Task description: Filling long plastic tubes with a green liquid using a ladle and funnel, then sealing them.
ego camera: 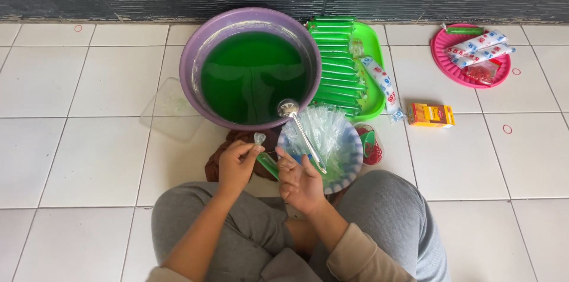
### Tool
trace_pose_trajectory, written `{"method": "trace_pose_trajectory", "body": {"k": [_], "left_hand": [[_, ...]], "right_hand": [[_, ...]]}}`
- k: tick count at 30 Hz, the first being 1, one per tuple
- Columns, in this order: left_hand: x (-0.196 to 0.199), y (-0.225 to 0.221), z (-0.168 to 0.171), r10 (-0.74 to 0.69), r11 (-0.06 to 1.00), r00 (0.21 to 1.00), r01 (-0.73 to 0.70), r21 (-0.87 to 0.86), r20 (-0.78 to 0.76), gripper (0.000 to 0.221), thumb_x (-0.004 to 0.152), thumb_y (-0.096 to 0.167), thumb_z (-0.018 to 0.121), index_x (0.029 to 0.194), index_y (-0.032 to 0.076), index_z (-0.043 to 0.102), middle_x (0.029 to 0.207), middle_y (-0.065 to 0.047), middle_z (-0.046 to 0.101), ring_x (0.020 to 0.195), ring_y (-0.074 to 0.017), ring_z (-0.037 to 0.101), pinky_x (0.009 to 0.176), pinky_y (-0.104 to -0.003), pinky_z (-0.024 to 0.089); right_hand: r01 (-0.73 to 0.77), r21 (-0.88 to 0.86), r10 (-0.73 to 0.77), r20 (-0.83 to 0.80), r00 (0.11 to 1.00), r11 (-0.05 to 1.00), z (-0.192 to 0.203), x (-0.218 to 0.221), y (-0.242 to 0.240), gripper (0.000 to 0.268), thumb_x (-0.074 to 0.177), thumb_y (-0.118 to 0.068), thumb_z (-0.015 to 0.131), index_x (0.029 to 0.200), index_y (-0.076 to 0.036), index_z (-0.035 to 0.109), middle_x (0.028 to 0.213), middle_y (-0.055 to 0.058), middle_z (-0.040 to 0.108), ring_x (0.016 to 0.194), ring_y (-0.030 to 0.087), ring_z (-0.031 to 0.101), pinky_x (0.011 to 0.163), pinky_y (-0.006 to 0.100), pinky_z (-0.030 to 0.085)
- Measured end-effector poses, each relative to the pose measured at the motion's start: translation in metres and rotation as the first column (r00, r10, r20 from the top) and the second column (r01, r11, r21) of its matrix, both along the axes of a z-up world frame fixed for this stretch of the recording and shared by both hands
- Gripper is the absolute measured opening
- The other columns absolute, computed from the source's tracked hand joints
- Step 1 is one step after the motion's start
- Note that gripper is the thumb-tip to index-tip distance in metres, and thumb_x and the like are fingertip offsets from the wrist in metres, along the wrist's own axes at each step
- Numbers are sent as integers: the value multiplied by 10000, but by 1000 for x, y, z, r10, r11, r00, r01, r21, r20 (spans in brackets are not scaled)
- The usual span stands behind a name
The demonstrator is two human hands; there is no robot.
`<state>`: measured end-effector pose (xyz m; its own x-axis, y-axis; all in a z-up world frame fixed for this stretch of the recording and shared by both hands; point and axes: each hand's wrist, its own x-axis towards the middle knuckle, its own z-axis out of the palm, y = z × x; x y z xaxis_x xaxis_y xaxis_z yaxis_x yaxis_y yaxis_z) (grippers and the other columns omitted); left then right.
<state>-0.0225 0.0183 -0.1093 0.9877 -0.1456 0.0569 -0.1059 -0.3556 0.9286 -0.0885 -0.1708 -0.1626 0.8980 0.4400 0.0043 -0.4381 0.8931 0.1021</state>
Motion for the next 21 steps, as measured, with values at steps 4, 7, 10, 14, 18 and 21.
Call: {"method": "trace_pose_trajectory", "body": {"k": [4,7,10,14,18,21], "left_hand": [[-9,-6,-28,-134,988,990,136,-73,36,154,975,188,715,887,126,825,772,-21,631,721,-151,578,710,-295,460],[-11,0,-35,-370,904,903,296,308,218,233,964,231,693,735,212,733,730,80,515,682,-124,515,761,-314,382],[-11,7,-35,-481,844,838,361,397,259,230,962,341,685,763,228,704,826,74,359,789,-140,463,862,-340,335],[-9,7,-41,-582,782,778,455,426,237,222,944,343,685,784,191,707,892,29,356,863,-206,451,918,-407,332],[-12,0,-54,-596,792,773,521,319,217,239,977,341,657,807,186,721,902,23,382,886,-209,468,935,-412,320],[-15,-6,-61,-541,840,818,514,176,196,212,967,344,698,819,203,755,1003,26,402,974,-228,467,982,-435,323]], "right_hand": [[23,6,-22,-126,992,1000,-37,9,3,602,1028,-380,582,1488,-13,458,941,-68,489,617,45,464,479,164,436],[-8,-129,-20,-218,976,992,-42,17,1,647,1018,-365,620,1503,26,444,832,-99,524,500,18,451,402,133,422],[-149,-502,71,-171,983,852,-35,22,-2,521,1063,-389,531,1388,15,573,737,-92,446,365,-10,358,344,170,440],[-298,-642,220,-202,954,706,-67,33,-8,404,1020,-386,625,1089,9,674,711,-64,418,344,23,373,317,198,418],[-278,-670,189,-205,961,688,-101,36,-12,166,996,-190,666,942,-35,637,654,-93,408,359,20,387,370,234,441],[-409,-628,235,-345,909,662,-123,33,-19,253,944,-297,674,778,-131,582,651,-69,398,453,129,425,449,290,414]]}}
